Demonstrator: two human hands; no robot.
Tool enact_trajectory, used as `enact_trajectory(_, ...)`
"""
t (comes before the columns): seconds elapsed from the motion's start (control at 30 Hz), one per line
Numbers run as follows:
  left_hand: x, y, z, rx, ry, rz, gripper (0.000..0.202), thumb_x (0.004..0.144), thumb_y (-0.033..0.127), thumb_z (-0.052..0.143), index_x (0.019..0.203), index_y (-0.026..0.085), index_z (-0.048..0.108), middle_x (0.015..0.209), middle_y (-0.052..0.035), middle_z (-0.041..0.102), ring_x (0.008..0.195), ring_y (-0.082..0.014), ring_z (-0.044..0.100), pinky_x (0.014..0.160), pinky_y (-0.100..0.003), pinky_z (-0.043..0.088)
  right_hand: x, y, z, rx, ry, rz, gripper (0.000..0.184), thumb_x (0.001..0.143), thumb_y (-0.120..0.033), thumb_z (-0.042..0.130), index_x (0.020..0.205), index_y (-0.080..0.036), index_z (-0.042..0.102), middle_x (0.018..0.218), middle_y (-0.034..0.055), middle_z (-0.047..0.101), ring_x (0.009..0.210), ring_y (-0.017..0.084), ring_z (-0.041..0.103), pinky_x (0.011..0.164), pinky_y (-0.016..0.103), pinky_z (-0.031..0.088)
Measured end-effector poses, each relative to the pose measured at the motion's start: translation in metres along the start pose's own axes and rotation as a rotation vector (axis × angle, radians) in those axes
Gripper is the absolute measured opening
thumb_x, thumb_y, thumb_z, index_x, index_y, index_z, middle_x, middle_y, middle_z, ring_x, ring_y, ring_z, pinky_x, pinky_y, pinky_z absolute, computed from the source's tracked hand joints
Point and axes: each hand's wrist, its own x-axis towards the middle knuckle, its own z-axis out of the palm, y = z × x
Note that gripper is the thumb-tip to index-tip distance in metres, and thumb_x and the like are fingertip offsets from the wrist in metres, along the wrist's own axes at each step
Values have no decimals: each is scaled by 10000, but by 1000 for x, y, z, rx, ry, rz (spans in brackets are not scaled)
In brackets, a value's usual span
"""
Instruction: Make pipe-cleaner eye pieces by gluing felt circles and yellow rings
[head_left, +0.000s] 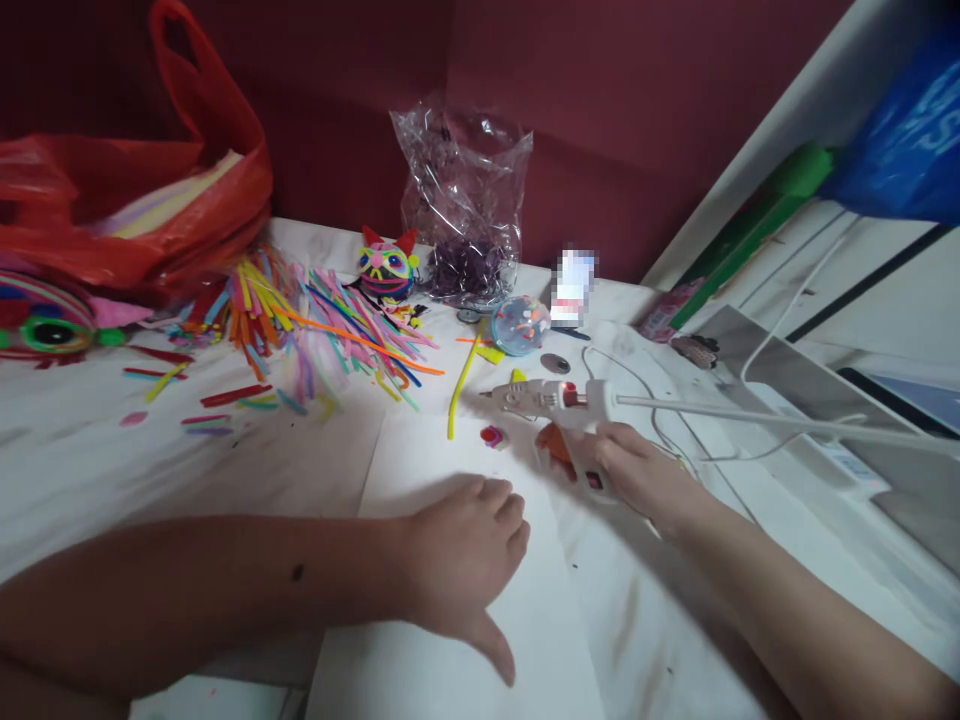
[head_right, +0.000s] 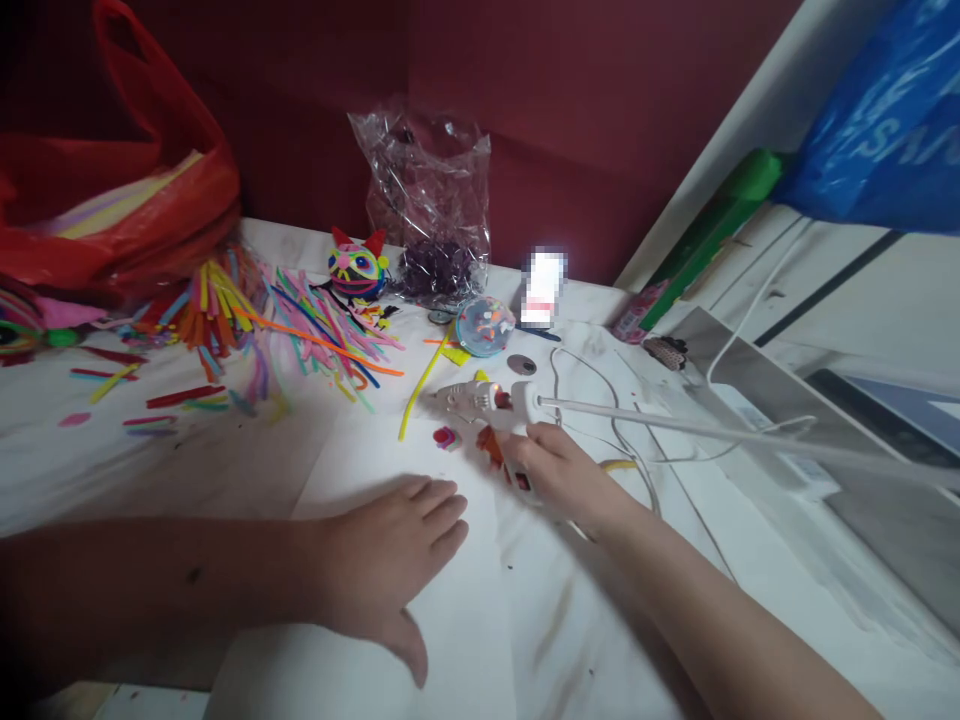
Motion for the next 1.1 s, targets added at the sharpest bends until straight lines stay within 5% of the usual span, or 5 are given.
enact_trajectory(0.17, 9, -4, 12, 54, 63, -53, 797, 725, 787, 403, 971, 64, 633, 1048, -202, 616, 1042, -319, 522, 878, -380, 390, -1, 10, 0, -110, 71, 96, 408, 757, -539, 480, 554, -194, 559, 525, 3, 502, 487, 140, 447, 436, 256, 342)
enact_trajectory(0.37, 11, -6, 13, 65, 98, -38, 787, 751, 750, 414, 1013, 43, 636, 1090, -229, 615, 1076, -342, 521, 903, -408, 384, -1, 16, -2, -125, -115, 78, 475, 766, -598, 422, 564, -195, 571, 521, 8, 469, 507, 145, 425, 468, 270, 331)
enact_trajectory(0.63, 10, -5, 17, 53, 141, -37, 749, 760, 698, 478, 1047, 21, 624, 1155, -265, 591, 1133, -365, 501, 954, -434, 340, -1, 14, 3, -136, -179, 101, 492, 760, -623, 415, 578, -193, 570, 506, 4, 457, 492, 142, 398, 460, 268, 322)
enact_trajectory(1.1, 9, -4, 19, 85, 168, -42, 689, 782, 657, 480, 1040, 38, 637, 1129, -240, 611, 1121, -356, 510, 940, -424, 357, -1, 14, 5, -161, -115, 128, 493, 706, -649, 449, 553, -193, 558, 516, 10, 468, 506, 147, 418, 469, 277, 345)
